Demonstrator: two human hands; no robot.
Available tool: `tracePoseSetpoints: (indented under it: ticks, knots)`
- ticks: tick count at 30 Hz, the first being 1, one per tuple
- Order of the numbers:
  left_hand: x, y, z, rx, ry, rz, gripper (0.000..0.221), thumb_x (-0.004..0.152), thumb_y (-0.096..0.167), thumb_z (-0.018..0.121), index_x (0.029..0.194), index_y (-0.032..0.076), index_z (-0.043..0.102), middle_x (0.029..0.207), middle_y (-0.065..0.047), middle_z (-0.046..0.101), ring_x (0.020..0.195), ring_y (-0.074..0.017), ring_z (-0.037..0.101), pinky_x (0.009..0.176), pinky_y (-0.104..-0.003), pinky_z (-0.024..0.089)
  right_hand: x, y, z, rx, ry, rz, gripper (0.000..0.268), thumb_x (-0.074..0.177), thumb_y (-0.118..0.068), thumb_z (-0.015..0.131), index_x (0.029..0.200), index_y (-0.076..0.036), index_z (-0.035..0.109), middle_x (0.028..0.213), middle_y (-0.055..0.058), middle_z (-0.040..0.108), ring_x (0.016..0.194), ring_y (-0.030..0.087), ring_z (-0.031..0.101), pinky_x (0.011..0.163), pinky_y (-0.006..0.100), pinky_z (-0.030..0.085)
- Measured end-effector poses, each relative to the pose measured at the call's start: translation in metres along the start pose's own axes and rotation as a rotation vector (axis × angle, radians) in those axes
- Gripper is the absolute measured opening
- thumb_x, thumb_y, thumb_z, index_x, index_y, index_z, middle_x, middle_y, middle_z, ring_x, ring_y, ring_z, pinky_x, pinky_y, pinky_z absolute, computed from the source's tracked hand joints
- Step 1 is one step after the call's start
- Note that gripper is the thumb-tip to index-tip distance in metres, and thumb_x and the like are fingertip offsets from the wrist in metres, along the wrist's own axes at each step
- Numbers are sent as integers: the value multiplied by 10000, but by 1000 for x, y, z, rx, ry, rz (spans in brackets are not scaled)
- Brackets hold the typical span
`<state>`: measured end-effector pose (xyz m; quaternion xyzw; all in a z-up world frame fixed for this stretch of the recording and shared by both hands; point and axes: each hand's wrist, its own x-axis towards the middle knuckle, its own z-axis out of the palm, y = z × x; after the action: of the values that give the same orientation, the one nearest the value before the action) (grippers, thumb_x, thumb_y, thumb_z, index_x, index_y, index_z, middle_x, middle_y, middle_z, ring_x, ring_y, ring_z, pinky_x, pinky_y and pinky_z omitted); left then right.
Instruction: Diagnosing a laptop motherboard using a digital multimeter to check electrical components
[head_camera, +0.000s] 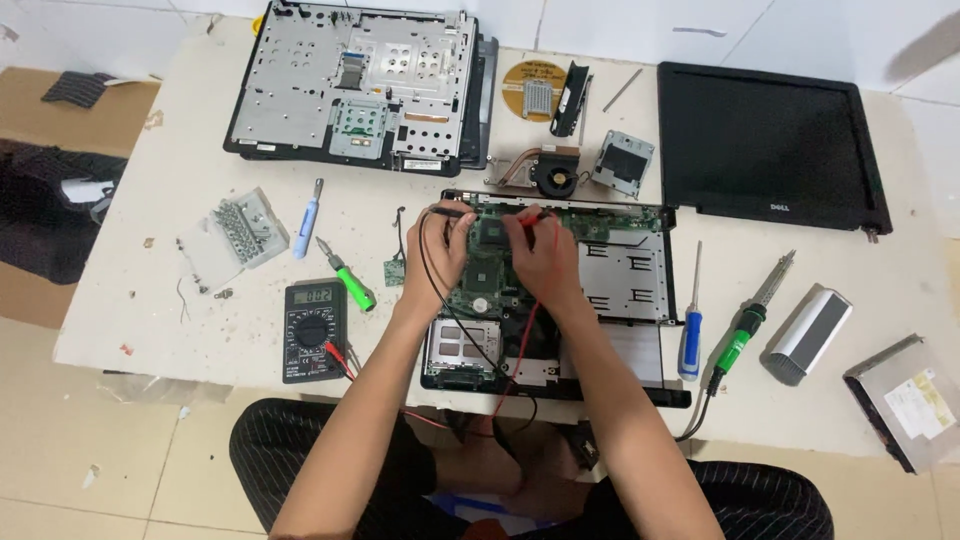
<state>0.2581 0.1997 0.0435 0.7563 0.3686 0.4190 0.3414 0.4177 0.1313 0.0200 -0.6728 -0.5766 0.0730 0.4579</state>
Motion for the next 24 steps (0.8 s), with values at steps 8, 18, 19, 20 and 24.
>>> tracePoseSetpoints:
  ticks: [8, 18, 19, 20, 24]
  knots:
    - [-1, 5, -3, -17, -13, -3, 134, 1019, 158, 567, 990, 58, 652, 700, -110, 543, 608, -257, 586, 552, -330, 494, 0, -6, -3, 43, 18, -12, 313, 1057, -307, 545, 837, -88, 588, 567, 122, 573, 519, 316, 616, 501, 368, 510]
    - [0, 9, -5, 12, -5, 50, 91, 1002, 141, 597, 1014, 66, 647, 733, -133, 586, 714, -304, 619, 616, -369, 523, 1, -13, -3, -29, 22, -66, 268, 1082, -283, 499, 908, -93, 576, 639, 169, 590, 544, 390, 613, 464, 450, 521]
    - [0, 12, -6, 11, -5, 51, 91, 1002, 141, 597, 1014, 66, 647, 733, -133, 586, 714, -304, 619, 616, -369, 523, 0, -12, -2, -30, 23, -66, 268, 1082, -283, 499, 908, -93, 576, 639, 169, 590, 544, 390, 613, 464, 450, 521]
    - [0, 16, -7, 39, -23, 74, 95, 997, 134, 599, 1025, 65, 657, 756, -134, 612, 744, -303, 631, 657, -373, 539, 0, -12, -2, -56, 42, -96, 182, 1079, -267, 504, 995, -121, 573, 766, 128, 604, 638, 379, 635, 522, 468, 548]
    - [-3, 3, 4, 144, -66, 197, 110, 972, 142, 626, 1062, 142, 688, 871, -92, 675, 891, -299, 652, 807, -389, 548, -8, 5, 11, -416, 51, -190, 132, 992, -185, 575, 1119, -216, 553, 986, 10, 564, 597, 312, 634, 505, 431, 558]
